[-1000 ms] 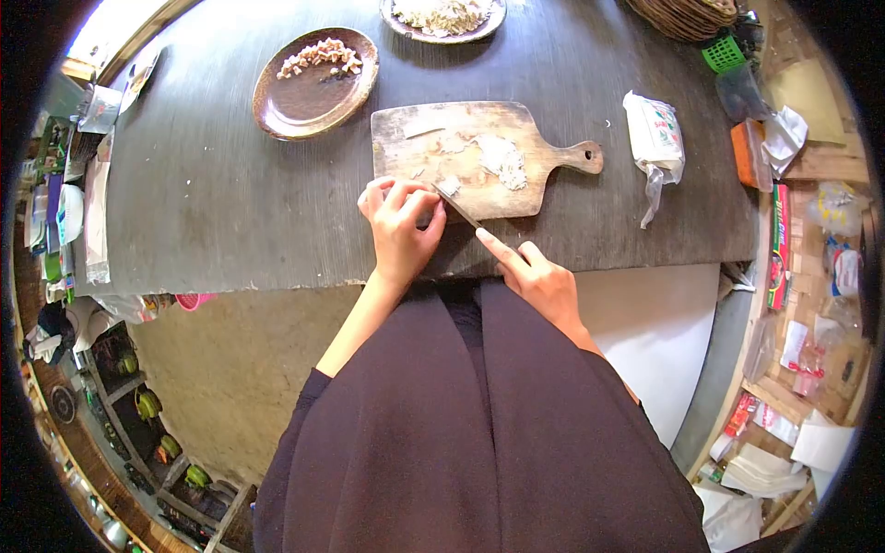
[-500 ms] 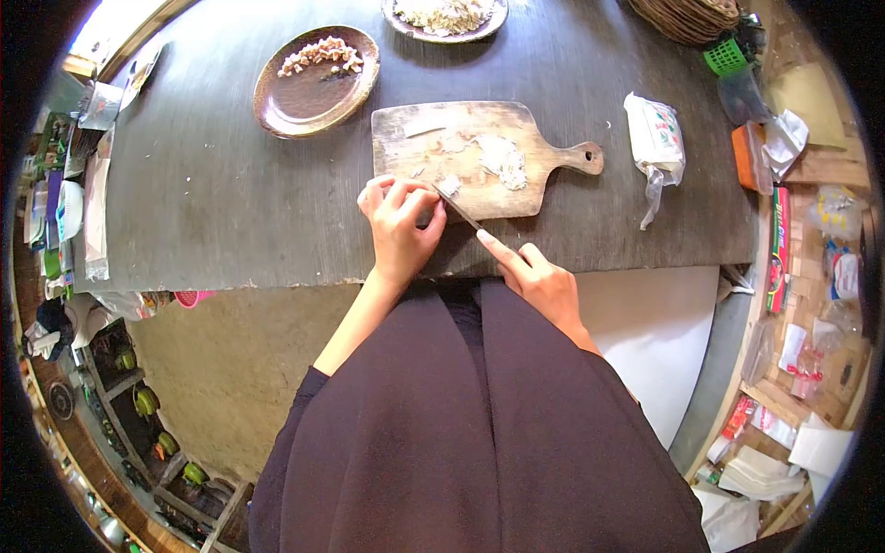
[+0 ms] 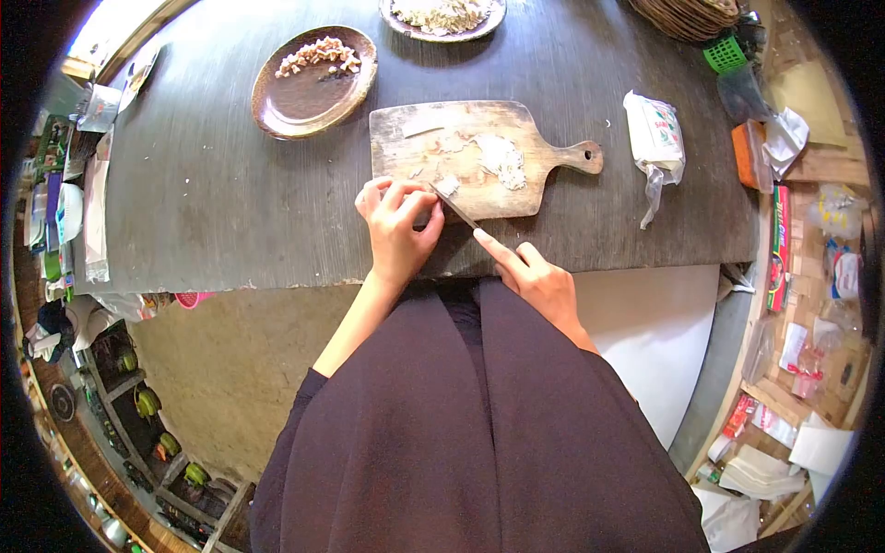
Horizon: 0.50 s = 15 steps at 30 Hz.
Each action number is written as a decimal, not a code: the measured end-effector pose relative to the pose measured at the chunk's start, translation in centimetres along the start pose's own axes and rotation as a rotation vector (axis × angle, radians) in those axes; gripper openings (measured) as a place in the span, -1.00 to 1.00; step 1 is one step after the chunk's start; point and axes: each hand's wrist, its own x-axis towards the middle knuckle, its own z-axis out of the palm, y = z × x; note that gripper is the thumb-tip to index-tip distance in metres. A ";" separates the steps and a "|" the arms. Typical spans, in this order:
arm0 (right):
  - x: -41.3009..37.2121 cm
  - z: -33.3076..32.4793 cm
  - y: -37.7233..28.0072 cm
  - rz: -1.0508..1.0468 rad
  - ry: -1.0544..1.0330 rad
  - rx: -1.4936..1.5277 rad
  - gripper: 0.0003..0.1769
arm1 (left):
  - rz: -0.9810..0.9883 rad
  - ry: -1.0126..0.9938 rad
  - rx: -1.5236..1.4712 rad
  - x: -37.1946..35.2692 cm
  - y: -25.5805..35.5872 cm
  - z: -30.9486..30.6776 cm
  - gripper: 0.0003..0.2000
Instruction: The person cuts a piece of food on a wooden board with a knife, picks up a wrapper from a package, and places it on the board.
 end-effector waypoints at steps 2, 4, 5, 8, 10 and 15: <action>0.0 0.0 0.0 0.009 -0.012 0.025 -0.32 | -0.002 -0.002 0.007 0.0 0.0 0.0 -0.84; 0.1 -0.1 -0.1 0.012 -0.016 0.025 -0.32 | -0.007 -0.003 0.007 0.0 0.0 0.0 -0.84; 0.2 -0.1 -0.1 0.015 -0.019 0.024 -0.33 | -0.007 -0.005 0.006 0.0 0.0 -0.1 -0.84; 0.4 0.8 0.1 -0.001 0.029 0.006 -0.32 | 0.000 0.000 -0.007 0.0 0.1 0.0 -0.84; 0.5 0.9 0.2 -0.005 0.031 0.002 -0.32 | -0.004 -0.004 -0.004 0.0 0.0 0.0 -0.84; 0.2 0.3 0.1 -0.019 -0.003 -0.012 -0.30 | -0.005 0.018 -0.016 0.0 0.0 -0.1 -0.84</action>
